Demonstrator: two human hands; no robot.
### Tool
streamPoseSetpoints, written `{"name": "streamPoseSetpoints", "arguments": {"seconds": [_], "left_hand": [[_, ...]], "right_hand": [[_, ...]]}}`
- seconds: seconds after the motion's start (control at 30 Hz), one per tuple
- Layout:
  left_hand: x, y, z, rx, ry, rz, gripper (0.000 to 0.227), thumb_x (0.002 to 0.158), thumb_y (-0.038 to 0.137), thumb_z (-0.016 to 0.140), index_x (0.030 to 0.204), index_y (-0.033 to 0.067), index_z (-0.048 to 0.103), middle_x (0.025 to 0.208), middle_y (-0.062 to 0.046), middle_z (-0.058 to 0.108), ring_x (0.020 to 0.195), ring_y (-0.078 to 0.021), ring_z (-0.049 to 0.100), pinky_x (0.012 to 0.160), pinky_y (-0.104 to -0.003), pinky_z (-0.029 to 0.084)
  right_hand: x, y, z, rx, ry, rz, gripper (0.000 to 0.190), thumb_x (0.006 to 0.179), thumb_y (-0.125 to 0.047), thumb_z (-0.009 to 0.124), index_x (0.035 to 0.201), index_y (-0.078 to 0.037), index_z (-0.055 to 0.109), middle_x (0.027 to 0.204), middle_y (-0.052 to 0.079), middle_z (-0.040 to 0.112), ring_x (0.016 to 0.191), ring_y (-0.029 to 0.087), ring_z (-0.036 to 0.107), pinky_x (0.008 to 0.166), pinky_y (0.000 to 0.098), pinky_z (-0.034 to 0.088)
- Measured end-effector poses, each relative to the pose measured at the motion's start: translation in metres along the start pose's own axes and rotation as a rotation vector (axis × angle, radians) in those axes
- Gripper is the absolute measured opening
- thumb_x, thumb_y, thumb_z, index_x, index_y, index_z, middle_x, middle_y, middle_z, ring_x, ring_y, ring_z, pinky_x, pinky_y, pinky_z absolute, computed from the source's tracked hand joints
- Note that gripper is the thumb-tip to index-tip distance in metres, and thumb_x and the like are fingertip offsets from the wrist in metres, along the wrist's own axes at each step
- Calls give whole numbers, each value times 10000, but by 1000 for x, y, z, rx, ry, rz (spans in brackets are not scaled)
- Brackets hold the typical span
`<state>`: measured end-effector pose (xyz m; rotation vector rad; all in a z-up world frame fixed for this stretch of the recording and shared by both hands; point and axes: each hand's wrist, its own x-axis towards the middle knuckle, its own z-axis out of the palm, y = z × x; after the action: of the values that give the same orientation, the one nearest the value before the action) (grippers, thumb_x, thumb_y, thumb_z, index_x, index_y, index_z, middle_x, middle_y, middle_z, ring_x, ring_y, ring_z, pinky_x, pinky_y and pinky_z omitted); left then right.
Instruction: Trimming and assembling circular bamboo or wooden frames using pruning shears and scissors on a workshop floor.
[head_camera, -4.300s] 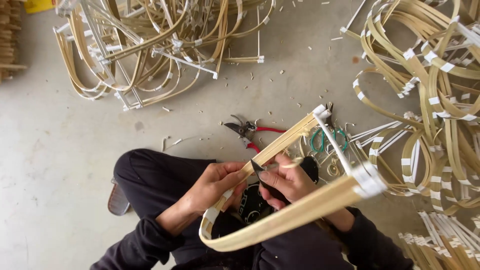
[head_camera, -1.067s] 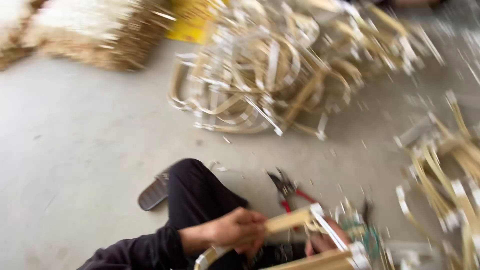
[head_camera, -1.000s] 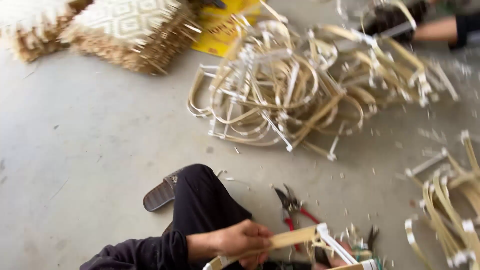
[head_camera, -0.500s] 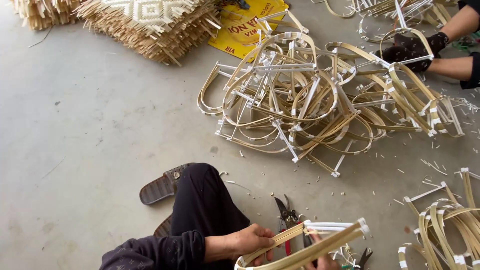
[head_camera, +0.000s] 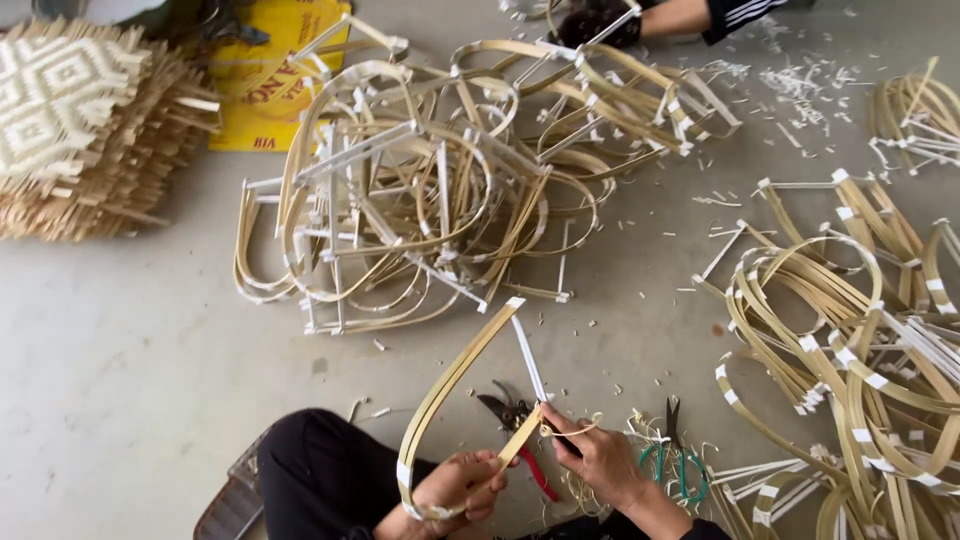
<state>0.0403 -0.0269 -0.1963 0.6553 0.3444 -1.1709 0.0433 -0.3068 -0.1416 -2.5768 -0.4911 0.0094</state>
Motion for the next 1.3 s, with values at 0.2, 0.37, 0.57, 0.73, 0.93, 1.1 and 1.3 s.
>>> {"name": "streamPoseSetpoints", "arguments": {"seconds": [0.2,0.37,0.57,0.73,0.93,1.1,1.3], "left_hand": [[10,4,54,-306,-218,2,248,1076,110,459,1247,-3,599,740,-24,536,426,-80,360,402,-235,315],[15,15,80,-326,-174,168,238,1079,94,466,1250,-27,579,803,-33,558,436,-82,360,423,-244,308],[-4,33,136,-239,-344,326,246,1079,147,481,1251,7,587,727,-43,576,398,-80,399,396,-226,328],[6,78,97,242,234,861,259,1066,185,492,1171,-26,599,744,-30,600,525,-96,508,448,-255,418],[-52,108,123,401,318,1187,416,1080,143,544,1459,-28,545,880,5,561,769,-69,515,683,-211,445],[-68,96,147,468,288,1206,454,978,29,665,1407,-53,544,1088,-21,578,854,-81,550,724,-223,500],[-76,86,162,581,232,1222,423,989,-9,688,1396,-72,591,1082,-50,590,942,-93,562,820,-219,503]], "right_hand": [[16,1,-20,-31,219,28,601,874,-255,725,1448,-220,551,650,45,638,506,190,631,493,342,548],[29,1,-3,50,494,93,554,929,-180,676,1468,-148,552,709,56,653,522,128,613,485,326,483],[9,77,52,366,585,579,523,986,-247,661,1484,-119,569,611,24,583,480,99,493,420,292,384],[-6,73,31,801,321,812,542,982,-318,628,1449,-81,484,623,26,576,434,107,468,375,281,346],[-5,12,-43,1251,232,672,537,1060,-360,471,1439,18,436,682,3,535,465,53,436,405,210,351],[14,-31,-87,1408,244,533,620,1029,-326,451,1588,-71,370,709,14,512,451,49,406,416,203,358],[17,-46,-102,1398,194,457,626,1047,-342,453,1589,-33,398,704,42,512,458,64,413,417,205,351]]}}
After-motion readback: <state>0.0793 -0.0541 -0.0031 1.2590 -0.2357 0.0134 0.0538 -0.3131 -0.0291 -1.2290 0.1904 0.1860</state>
